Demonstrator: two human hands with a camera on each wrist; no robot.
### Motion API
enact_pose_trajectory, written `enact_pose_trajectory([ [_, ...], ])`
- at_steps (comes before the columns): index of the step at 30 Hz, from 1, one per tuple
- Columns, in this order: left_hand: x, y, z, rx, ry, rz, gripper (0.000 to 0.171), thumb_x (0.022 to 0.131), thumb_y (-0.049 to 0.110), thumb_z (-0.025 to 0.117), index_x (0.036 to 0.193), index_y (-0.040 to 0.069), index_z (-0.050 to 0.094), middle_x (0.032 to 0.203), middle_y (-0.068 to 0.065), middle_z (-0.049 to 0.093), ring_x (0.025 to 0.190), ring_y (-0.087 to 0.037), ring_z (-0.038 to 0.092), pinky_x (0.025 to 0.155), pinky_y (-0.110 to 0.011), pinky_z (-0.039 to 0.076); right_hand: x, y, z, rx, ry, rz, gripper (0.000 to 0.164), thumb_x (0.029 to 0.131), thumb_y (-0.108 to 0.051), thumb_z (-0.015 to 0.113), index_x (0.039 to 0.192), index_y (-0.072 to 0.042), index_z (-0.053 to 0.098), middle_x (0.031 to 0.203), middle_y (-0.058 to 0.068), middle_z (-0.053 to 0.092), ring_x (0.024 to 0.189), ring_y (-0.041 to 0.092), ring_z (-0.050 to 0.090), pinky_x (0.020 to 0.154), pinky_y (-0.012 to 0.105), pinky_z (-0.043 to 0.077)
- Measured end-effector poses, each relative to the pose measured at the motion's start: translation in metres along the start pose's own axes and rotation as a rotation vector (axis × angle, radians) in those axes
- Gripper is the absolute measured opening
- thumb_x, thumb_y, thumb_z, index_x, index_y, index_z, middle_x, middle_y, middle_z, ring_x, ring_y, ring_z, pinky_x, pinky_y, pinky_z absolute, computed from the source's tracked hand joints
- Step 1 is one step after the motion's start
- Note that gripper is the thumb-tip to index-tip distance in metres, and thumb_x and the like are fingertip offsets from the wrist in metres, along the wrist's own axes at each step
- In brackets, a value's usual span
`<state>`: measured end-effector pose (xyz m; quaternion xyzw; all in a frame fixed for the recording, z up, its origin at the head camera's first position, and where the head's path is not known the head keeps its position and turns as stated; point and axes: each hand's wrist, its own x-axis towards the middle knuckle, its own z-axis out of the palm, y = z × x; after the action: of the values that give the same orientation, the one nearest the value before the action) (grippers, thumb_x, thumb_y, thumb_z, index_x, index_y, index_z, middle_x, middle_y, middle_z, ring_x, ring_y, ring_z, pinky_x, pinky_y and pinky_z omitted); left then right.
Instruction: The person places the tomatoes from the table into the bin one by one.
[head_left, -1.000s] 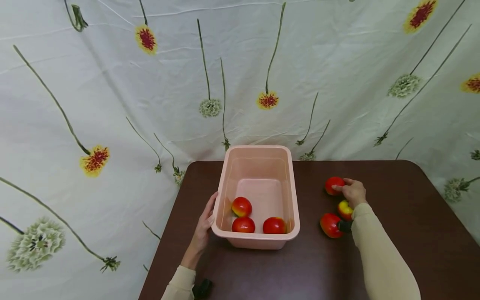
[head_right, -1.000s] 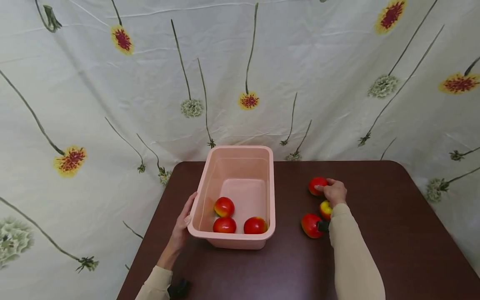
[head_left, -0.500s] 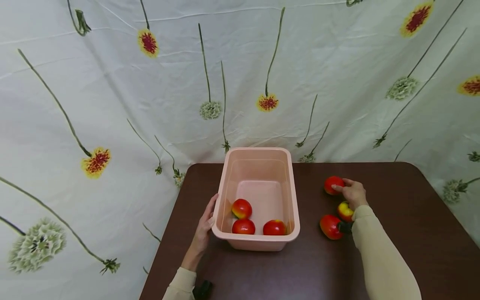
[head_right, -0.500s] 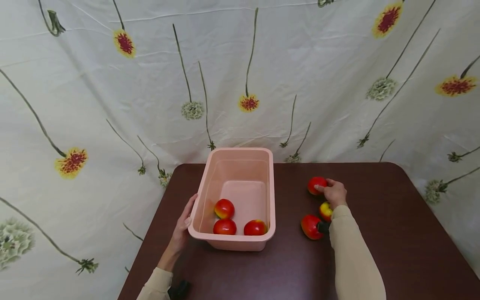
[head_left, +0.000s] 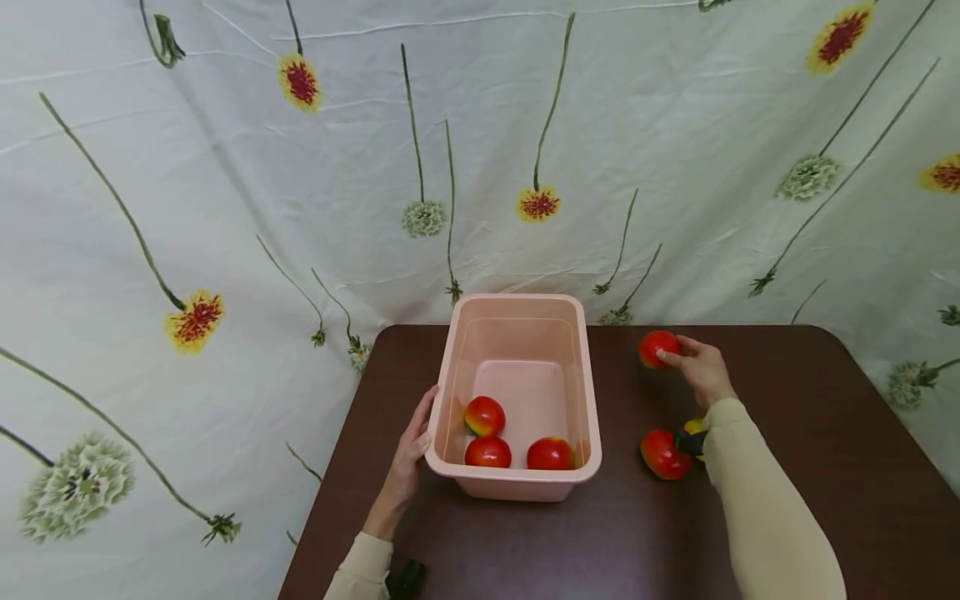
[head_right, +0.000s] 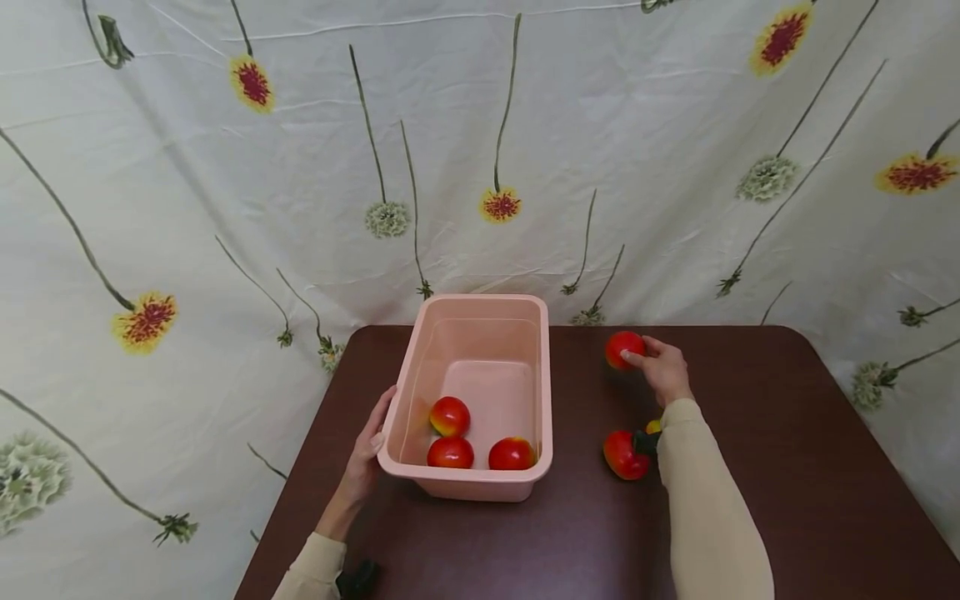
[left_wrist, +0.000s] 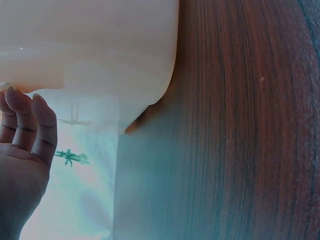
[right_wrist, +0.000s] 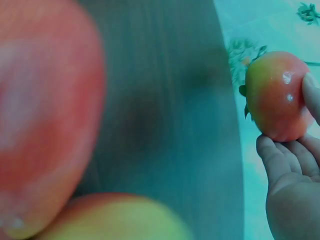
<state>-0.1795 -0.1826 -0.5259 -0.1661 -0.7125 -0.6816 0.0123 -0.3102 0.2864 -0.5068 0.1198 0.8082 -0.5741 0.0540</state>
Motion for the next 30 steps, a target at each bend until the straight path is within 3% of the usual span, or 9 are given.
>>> enact_pose_trajectory([
  [5, 0.0, 0.002, 0.0, -0.016, 0.016, 0.001, 0.069, 0.089, 0.025, 0.041, 0.155, 0.02, 0.022, 0.162, -0.01, 0.02, 0.139, -0.037, 0.03, 0.11, -0.055, 0.031, 0.003, -0.017, 0.005, 0.025, -0.024, -0.05, 0.08, 0.091, -0.04, 0.064, 0.153, -0.006, 0.026, 0.155, 0.021, 0.033, 0.139, 0.041, 0.034, 0.116, 0.053, 0.028],
  [13, 0.0, -0.002, 0.0, -0.036, -0.004, 0.014, 0.068, 0.09, 0.023, 0.038, 0.155, 0.018, 0.022, 0.162, -0.012, 0.021, 0.137, -0.028, 0.035, 0.105, -0.023, 0.038, 0.005, -0.044, 0.015, 0.041, -0.034, -0.113, 0.078, 0.091, -0.037, 0.066, 0.152, -0.005, 0.029, 0.154, 0.021, 0.036, 0.139, 0.037, 0.036, 0.116, 0.05, 0.03],
  [20, -0.003, -0.004, 0.002, -0.048, -0.007, 0.001, 0.069, 0.089, 0.024, 0.039, 0.155, 0.019, 0.022, 0.162, -0.011, 0.02, 0.137, -0.034, 0.033, 0.104, -0.023, 0.04, 0.001, -0.067, 0.024, 0.089, -0.058, -0.145, 0.078, 0.09, -0.035, 0.066, 0.153, -0.008, 0.028, 0.156, 0.017, 0.035, 0.142, 0.034, 0.035, 0.117, 0.046, 0.03],
  [27, -0.001, -0.003, 0.001, -0.047, 0.0, 0.004, 0.069, 0.089, 0.024, 0.04, 0.155, 0.02, 0.022, 0.162, -0.01, 0.019, 0.138, -0.025, 0.032, 0.105, -0.021, 0.038, -0.002, -0.091, 0.029, 0.181, -0.052, -0.171, 0.076, 0.09, -0.036, 0.066, 0.152, -0.009, 0.031, 0.155, 0.016, 0.038, 0.139, 0.032, 0.039, 0.117, 0.042, 0.031],
  [30, -0.001, -0.003, 0.0, -0.038, 0.0, 0.001, 0.07, 0.088, 0.024, 0.041, 0.155, 0.021, 0.022, 0.162, -0.009, 0.02, 0.139, -0.027, 0.031, 0.105, -0.021, 0.038, -0.004, -0.096, 0.03, 0.211, -0.062, -0.181, 0.075, 0.09, -0.035, 0.067, 0.152, -0.009, 0.033, 0.154, 0.016, 0.039, 0.137, 0.031, 0.04, 0.116, 0.041, 0.032],
])
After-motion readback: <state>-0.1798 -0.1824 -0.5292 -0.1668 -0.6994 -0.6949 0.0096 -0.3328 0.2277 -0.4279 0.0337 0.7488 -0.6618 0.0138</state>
